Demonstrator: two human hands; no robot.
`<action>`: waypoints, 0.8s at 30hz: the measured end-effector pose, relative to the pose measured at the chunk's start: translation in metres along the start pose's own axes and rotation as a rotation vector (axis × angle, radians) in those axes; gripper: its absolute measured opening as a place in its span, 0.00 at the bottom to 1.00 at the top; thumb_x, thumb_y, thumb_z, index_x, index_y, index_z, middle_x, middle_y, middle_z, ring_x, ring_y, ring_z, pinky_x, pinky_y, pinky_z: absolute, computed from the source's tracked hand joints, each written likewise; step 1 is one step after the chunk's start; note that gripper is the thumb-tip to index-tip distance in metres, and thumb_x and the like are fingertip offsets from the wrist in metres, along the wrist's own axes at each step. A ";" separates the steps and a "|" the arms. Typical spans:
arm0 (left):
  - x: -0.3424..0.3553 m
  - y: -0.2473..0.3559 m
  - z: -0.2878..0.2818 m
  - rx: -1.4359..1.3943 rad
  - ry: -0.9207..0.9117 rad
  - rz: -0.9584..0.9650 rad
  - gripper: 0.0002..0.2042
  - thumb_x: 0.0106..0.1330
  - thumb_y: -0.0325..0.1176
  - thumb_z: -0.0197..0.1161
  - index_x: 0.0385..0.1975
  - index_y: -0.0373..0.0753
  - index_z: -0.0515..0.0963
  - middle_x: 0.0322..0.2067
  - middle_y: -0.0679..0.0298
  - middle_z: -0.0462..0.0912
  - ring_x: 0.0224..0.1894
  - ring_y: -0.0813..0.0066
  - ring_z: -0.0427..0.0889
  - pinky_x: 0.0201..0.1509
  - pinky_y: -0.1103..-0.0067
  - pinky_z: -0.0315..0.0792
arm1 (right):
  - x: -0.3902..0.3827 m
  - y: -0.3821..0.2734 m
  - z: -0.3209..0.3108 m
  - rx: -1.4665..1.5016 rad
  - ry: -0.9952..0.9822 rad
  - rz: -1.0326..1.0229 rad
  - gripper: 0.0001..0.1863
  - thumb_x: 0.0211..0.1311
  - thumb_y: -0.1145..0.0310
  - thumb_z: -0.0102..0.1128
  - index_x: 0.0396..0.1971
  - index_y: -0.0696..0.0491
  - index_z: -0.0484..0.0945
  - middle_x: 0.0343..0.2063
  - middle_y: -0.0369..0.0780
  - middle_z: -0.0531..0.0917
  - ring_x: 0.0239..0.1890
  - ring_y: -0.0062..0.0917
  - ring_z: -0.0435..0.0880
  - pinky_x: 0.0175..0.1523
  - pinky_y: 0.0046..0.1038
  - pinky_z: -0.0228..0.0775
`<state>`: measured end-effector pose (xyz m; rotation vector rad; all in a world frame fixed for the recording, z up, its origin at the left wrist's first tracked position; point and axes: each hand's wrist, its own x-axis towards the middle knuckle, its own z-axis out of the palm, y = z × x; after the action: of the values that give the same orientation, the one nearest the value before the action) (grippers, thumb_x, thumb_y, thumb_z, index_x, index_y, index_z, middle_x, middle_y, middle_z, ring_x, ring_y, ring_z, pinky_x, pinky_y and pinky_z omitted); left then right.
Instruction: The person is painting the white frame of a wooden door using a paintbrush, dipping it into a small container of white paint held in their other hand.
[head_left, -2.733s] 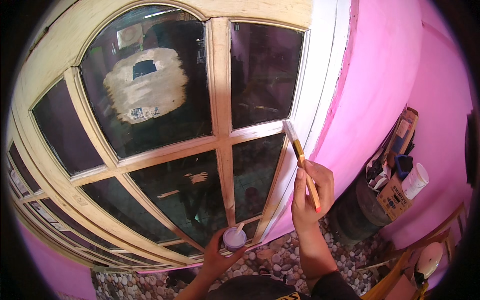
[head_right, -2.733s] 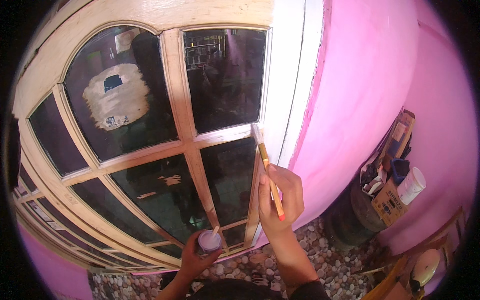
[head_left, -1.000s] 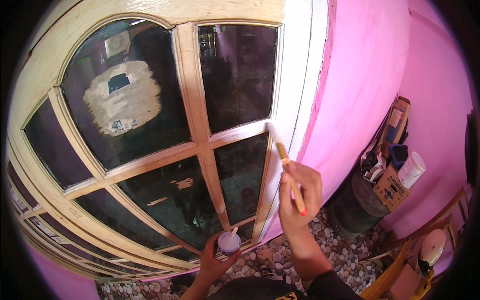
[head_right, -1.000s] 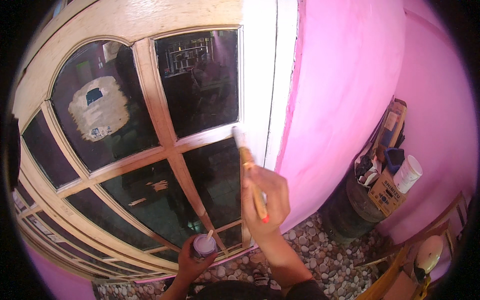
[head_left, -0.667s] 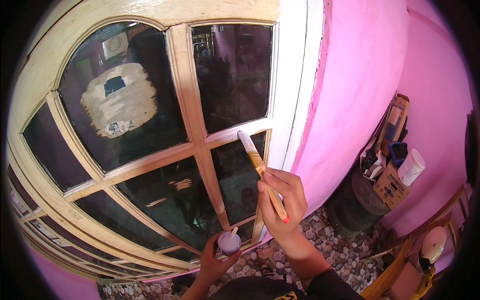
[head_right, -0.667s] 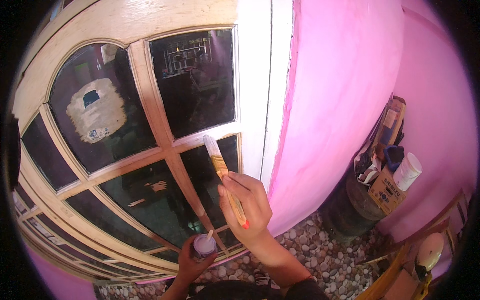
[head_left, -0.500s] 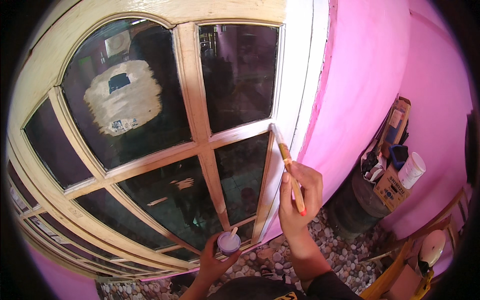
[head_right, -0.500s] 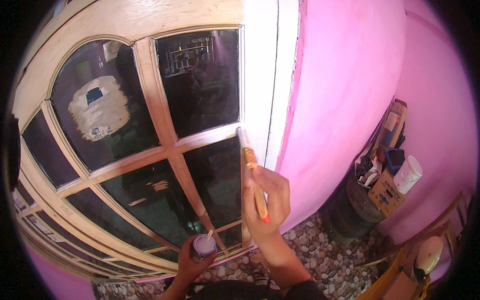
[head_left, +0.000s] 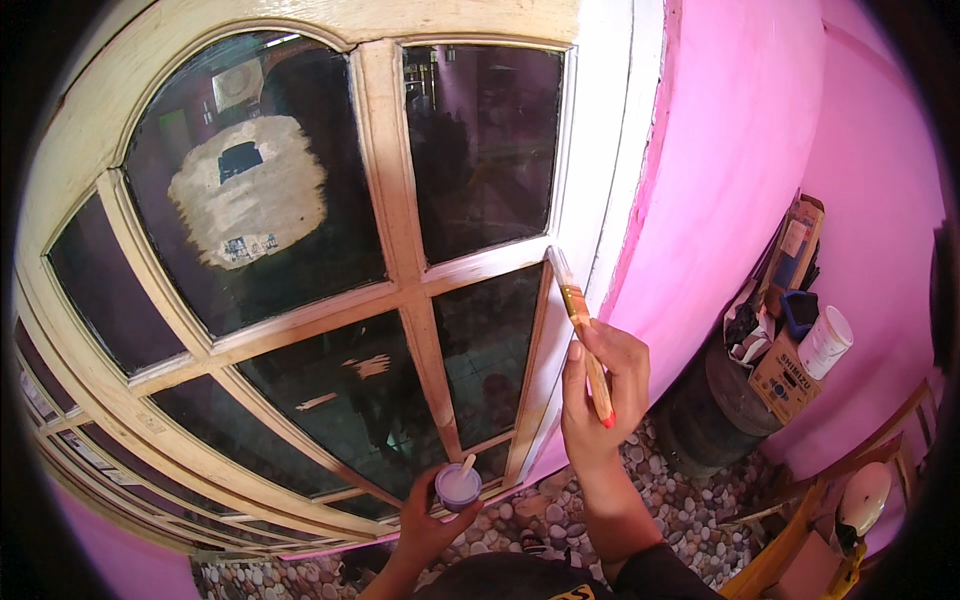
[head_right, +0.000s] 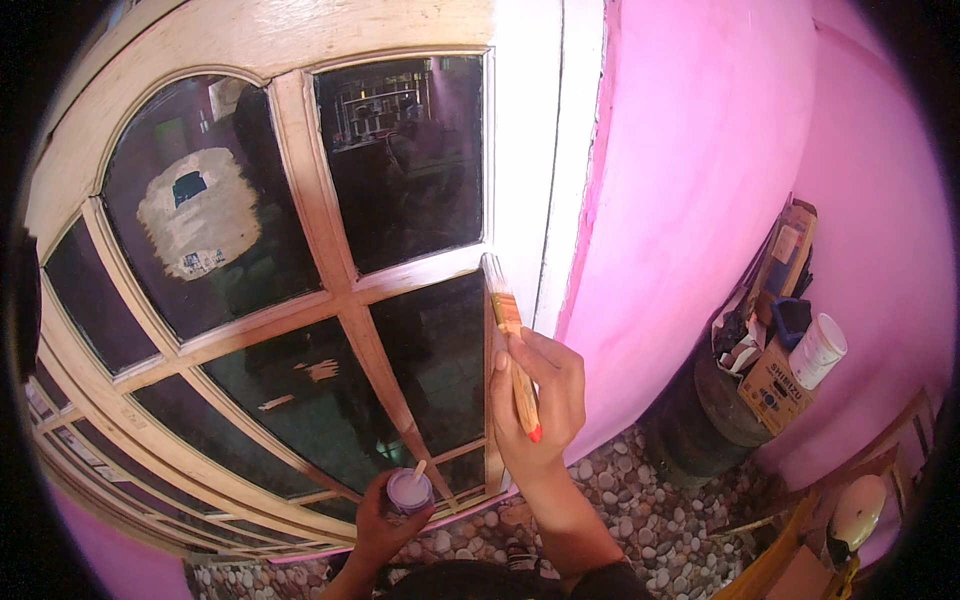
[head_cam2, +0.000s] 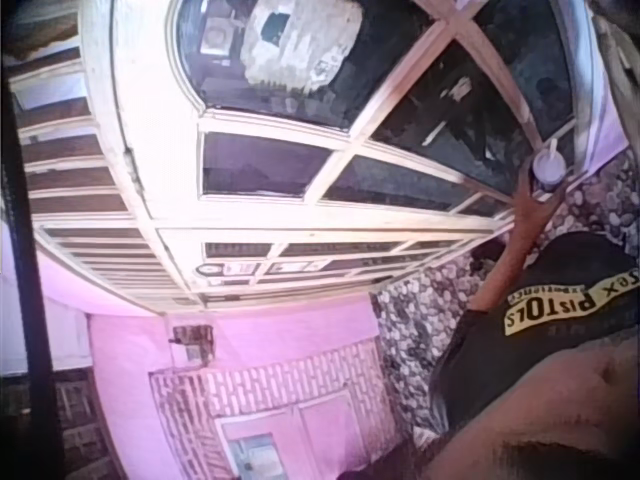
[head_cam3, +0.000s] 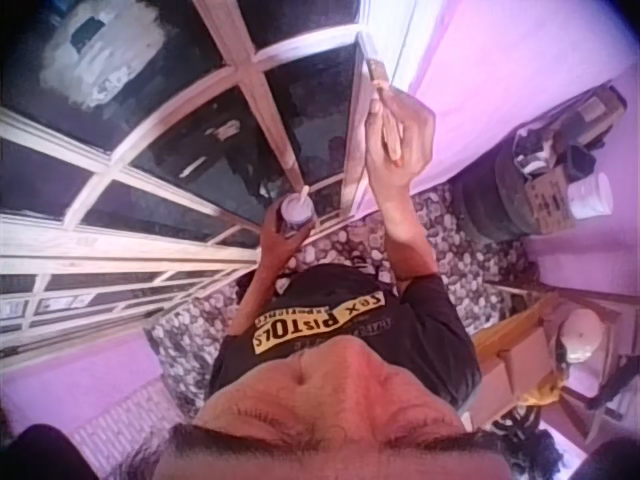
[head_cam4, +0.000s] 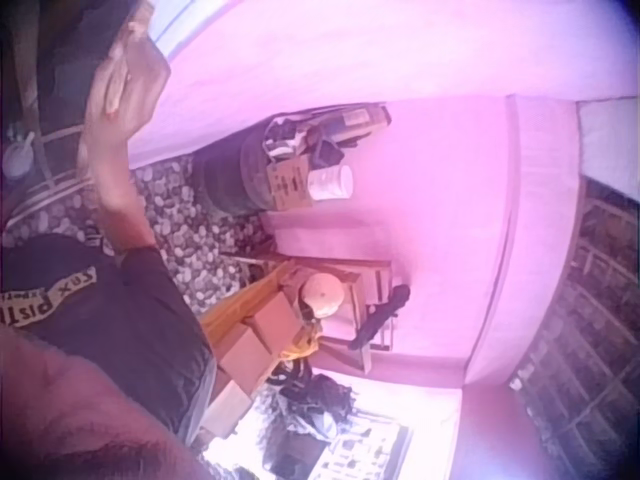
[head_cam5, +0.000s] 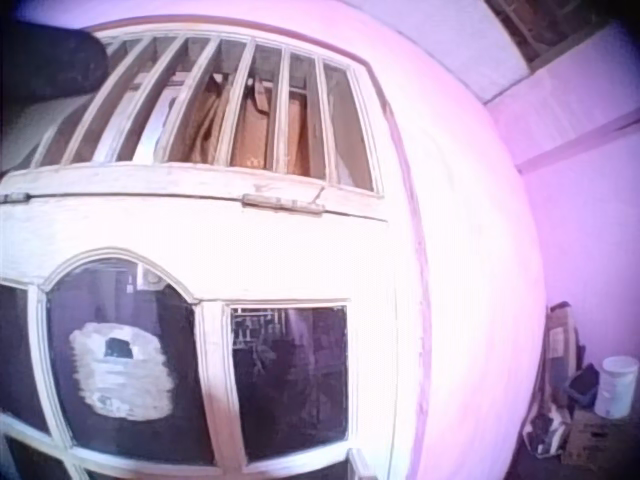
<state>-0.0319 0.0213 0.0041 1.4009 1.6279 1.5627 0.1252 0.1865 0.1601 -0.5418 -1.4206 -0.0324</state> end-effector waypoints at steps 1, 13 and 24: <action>0.001 0.003 0.000 0.020 -0.011 -0.001 0.38 0.52 0.35 0.83 0.61 0.31 0.68 0.52 0.51 0.81 0.56 0.65 0.82 0.63 0.71 0.75 | 0.001 0.002 0.001 0.007 0.014 0.007 0.11 0.60 0.85 0.65 0.42 0.60 0.81 0.39 0.47 0.84 0.41 0.34 0.84 0.47 0.30 0.76; 0.003 0.009 0.001 -0.010 -0.010 -0.035 0.38 0.49 0.33 0.84 0.60 0.31 0.70 0.53 0.53 0.79 0.55 0.65 0.81 0.61 0.70 0.75 | -0.008 0.005 -0.002 0.005 0.008 0.031 0.13 0.57 0.83 0.69 0.43 0.60 0.83 0.42 0.50 0.83 0.44 0.37 0.85 0.47 0.30 0.79; 0.002 0.005 0.000 -0.027 -0.019 -0.025 0.38 0.51 0.33 0.83 0.61 0.31 0.69 0.53 0.52 0.79 0.57 0.65 0.81 0.63 0.70 0.74 | -0.011 -0.001 -0.008 -0.021 -0.062 -0.038 0.17 0.54 0.84 0.71 0.45 0.60 0.83 0.44 0.48 0.83 0.44 0.38 0.85 0.47 0.31 0.79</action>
<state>-0.0306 0.0220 0.0097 1.3720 1.6013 1.5476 0.1304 0.1797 0.1498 -0.5376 -1.4925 -0.0614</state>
